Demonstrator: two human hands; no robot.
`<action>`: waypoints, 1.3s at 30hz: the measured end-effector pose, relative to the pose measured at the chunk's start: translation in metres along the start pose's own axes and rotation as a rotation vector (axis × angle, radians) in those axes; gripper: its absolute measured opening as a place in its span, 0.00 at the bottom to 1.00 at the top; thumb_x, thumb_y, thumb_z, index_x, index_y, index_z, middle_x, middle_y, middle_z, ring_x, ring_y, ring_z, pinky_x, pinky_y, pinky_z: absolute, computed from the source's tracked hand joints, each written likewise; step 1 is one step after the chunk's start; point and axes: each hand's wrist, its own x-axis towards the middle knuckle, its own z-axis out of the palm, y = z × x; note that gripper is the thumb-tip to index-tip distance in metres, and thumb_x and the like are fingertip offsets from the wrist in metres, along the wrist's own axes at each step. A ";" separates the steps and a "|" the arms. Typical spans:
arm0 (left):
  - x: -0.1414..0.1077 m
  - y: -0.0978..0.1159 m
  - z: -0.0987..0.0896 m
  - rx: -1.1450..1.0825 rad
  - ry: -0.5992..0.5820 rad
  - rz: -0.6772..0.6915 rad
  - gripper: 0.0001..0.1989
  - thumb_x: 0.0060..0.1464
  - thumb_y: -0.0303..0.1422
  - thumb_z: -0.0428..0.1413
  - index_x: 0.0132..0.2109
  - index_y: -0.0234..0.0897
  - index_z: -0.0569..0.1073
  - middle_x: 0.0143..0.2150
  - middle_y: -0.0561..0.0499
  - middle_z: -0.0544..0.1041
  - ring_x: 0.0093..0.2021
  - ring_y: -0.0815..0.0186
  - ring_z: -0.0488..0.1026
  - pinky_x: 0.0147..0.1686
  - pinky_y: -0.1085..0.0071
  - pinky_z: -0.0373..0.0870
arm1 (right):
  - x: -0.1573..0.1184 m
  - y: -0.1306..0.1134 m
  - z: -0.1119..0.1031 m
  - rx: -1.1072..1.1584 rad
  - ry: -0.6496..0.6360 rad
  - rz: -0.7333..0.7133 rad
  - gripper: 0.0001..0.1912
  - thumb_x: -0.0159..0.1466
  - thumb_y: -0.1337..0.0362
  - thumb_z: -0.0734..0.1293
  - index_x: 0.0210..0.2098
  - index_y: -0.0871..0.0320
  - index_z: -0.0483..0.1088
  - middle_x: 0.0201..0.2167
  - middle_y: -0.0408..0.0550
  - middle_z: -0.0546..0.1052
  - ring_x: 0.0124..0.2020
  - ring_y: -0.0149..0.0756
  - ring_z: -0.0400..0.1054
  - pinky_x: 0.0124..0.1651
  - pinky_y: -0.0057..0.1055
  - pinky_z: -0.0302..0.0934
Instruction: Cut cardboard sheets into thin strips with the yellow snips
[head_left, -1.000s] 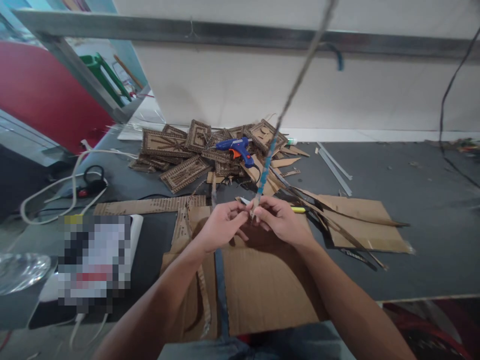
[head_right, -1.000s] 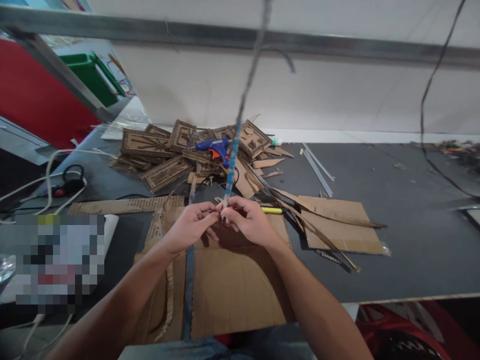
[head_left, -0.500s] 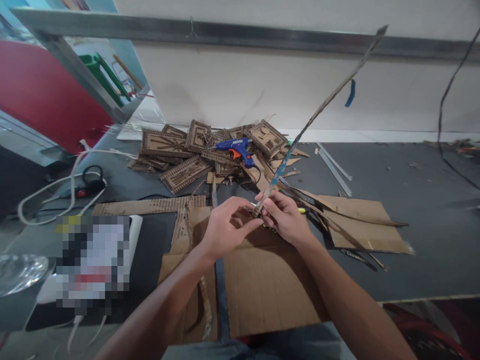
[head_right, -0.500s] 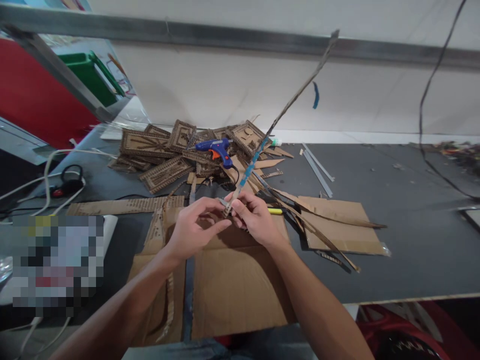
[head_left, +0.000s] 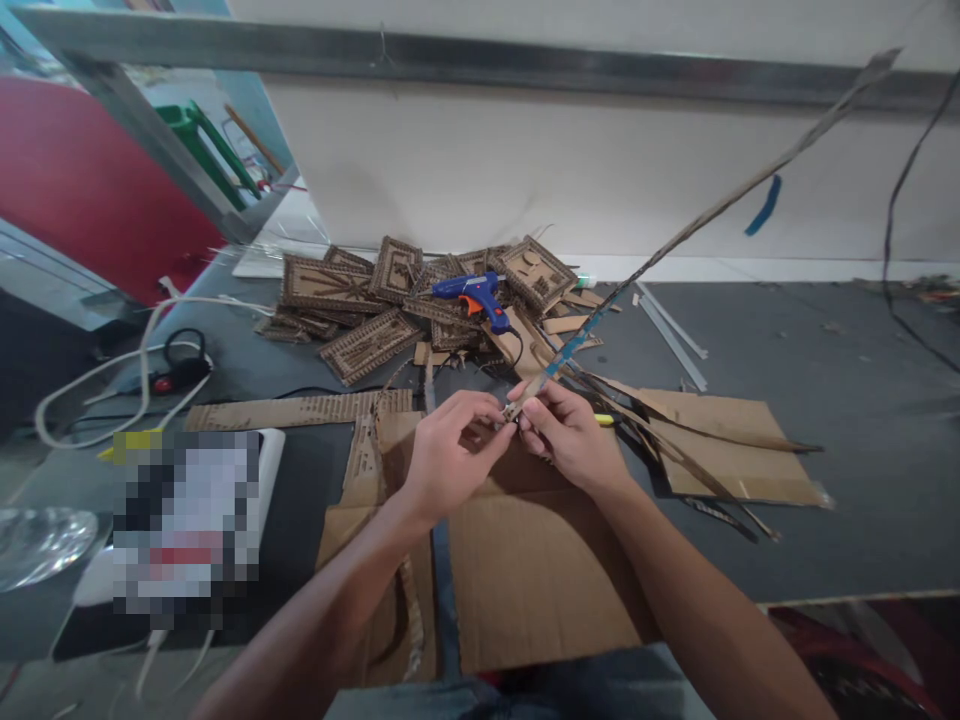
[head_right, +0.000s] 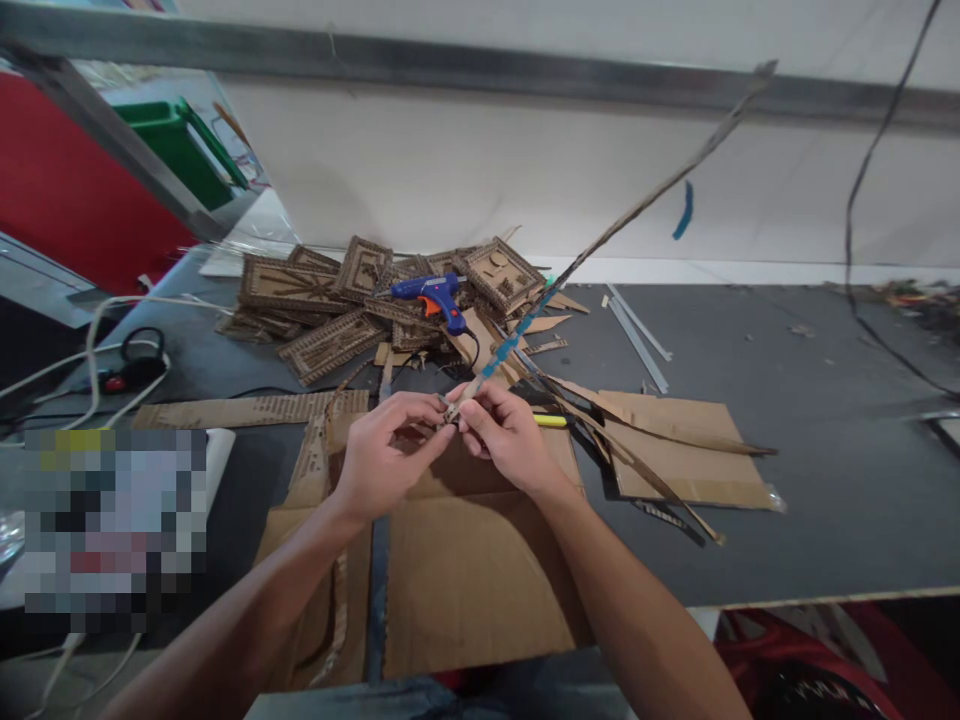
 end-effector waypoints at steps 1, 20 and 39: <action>0.000 0.000 0.001 0.000 0.005 -0.005 0.03 0.55 0.29 0.61 0.38 0.36 0.75 0.41 0.47 0.79 0.37 0.68 0.78 0.31 0.76 0.75 | 0.000 0.000 0.000 -0.004 0.004 0.001 0.13 0.67 0.53 0.67 0.42 0.57 0.70 0.23 0.36 0.66 0.17 0.21 0.55 0.19 0.22 0.48; 0.004 0.001 -0.002 0.105 -0.042 0.044 0.03 0.54 0.29 0.59 0.38 0.36 0.74 0.30 0.54 0.79 0.24 0.73 0.74 0.26 0.79 0.71 | -0.001 -0.002 0.002 -0.063 -0.018 0.014 0.15 0.66 0.52 0.67 0.41 0.57 0.70 0.23 0.37 0.66 0.17 0.22 0.57 0.19 0.21 0.51; 0.006 0.000 -0.014 0.141 -0.184 0.261 0.10 0.57 0.39 0.61 0.42 0.38 0.75 0.33 0.52 0.82 0.28 0.69 0.77 0.32 0.74 0.73 | -0.004 0.000 -0.005 0.061 -0.044 0.143 0.17 0.65 0.49 0.68 0.42 0.57 0.72 0.21 0.36 0.65 0.16 0.21 0.52 0.19 0.22 0.49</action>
